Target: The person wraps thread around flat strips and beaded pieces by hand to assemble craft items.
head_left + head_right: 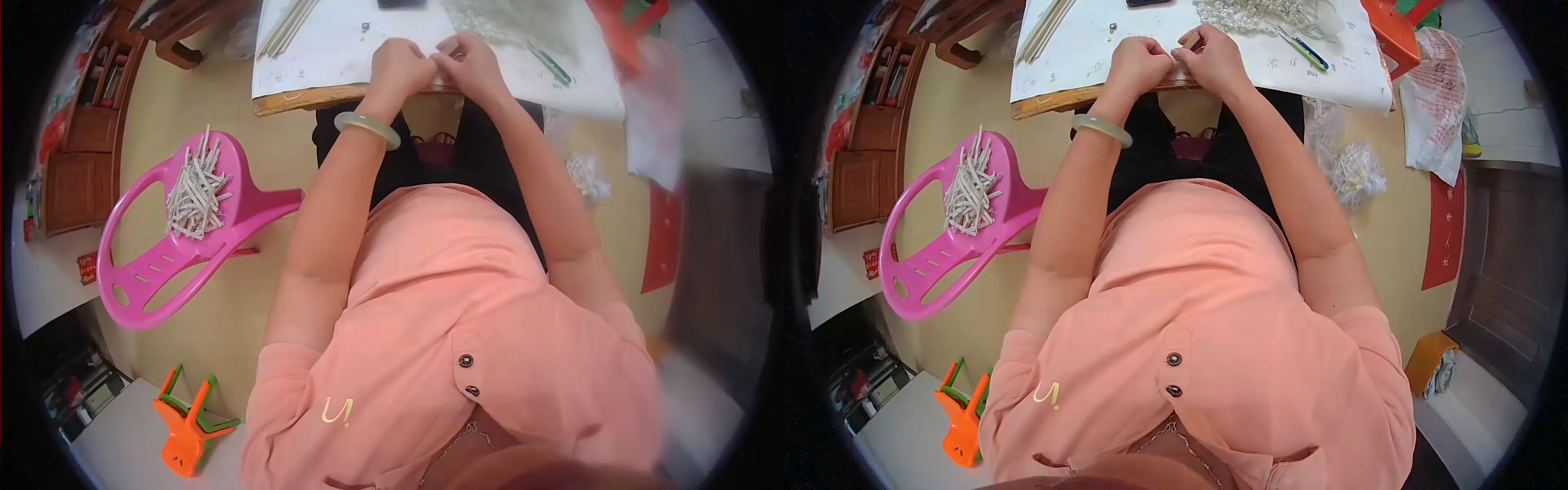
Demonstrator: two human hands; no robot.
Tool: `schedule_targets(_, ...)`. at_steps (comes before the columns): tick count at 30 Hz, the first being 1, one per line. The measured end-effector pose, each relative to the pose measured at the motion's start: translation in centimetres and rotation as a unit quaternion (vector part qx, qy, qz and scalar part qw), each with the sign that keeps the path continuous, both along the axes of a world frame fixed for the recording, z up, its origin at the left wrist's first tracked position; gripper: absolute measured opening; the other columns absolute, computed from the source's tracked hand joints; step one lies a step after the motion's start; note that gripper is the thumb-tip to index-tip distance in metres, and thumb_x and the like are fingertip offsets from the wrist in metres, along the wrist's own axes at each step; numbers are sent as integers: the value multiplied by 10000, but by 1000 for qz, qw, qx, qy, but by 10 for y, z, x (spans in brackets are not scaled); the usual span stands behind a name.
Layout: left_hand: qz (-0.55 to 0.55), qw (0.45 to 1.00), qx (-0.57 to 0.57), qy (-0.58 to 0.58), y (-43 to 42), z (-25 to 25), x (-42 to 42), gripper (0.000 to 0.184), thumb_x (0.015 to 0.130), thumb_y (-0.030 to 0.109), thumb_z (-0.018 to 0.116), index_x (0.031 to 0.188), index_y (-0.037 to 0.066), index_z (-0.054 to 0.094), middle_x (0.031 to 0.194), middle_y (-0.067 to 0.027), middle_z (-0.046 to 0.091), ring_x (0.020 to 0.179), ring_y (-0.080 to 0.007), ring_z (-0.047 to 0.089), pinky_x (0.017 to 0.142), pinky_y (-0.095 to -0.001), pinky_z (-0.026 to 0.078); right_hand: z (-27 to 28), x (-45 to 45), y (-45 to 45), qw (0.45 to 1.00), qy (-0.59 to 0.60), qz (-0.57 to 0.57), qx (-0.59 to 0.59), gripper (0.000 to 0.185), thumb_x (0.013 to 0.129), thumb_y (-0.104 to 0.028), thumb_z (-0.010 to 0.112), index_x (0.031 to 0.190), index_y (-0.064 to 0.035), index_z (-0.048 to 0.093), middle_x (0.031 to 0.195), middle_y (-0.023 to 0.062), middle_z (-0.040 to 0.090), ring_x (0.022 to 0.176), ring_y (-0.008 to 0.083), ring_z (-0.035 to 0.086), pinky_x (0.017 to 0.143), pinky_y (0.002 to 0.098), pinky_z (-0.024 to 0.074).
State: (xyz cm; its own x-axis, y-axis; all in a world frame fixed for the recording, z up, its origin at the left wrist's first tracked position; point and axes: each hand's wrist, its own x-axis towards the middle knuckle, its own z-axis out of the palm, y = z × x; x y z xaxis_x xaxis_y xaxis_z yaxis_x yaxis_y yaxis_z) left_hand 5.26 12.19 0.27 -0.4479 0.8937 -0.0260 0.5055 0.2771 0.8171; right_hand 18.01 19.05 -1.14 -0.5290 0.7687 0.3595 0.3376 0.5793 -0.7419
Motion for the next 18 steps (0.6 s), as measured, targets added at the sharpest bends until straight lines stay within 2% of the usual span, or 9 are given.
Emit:
schedule_targets(1,-5,997,-20,75,1,7,4,141,676,131,661,677,-9,649,615,-123,637,569,-193,628,554,-302,509,4,1,-2,1000,-1,1,2,165,817,-146,668,872,2,617,773,79,654,611,99,613,540,253,496)
schedule_targets(3,4,997,-11,80,2,3,5,151,665,149,657,672,-2,651,613,-132,636,572,-204,632,564,-312,510,15,1,-6,983,-4,2,-183,224,811,-134,669,973,-1,588,827,72,639,646,101,610,534,249,493)
schedule_targets(5,4,993,-14,116,1,10,5,147,643,158,645,664,13,657,615,-143,639,583,-224,639,594,-330,514,16,2,-6,979,45,2,-201,258,813,-133,667,1013,-2,568,857,71,630,655,104,605,532,246,494)
schedule_targets(6,9,997,-27,77,-2,13,6,141,639,152,640,662,14,657,613,-142,639,585,-226,640,599,-329,513,14,2,-5,969,89,-1,-229,294,814,-132,665,1052,-3,549,887,69,620,664,106,600,530,243,494)
schedule_targets(7,13,998,-41,37,-4,17,6,134,635,145,635,659,15,658,611,-142,639,588,-229,641,603,-328,513,12,2,-3,970,91,1,-224,294,814,-132,665,1052,-3,549,887,69,620,664,106,600,530,243,494)
schedule_targets(9,11,998,-43,35,-2,12,3,132,631,142,636,658,15,657,614,-142,640,585,-231,639,602,-326,512,8,3,0,964,109,7,-241,322,817,-130,659,1085,-7,529,932,67,605,667,110,594,530,235,498)
schedule_targets(18,14,998,-40,39,-3,17,6,134,612,142,641,633,9,652,655,-175,646,652,-274,645,648,-345,509,8,7,0,963,133,20,-236,265,828,-117,647,1044,5,554,922,59,610,642,76,586,523,214,492)
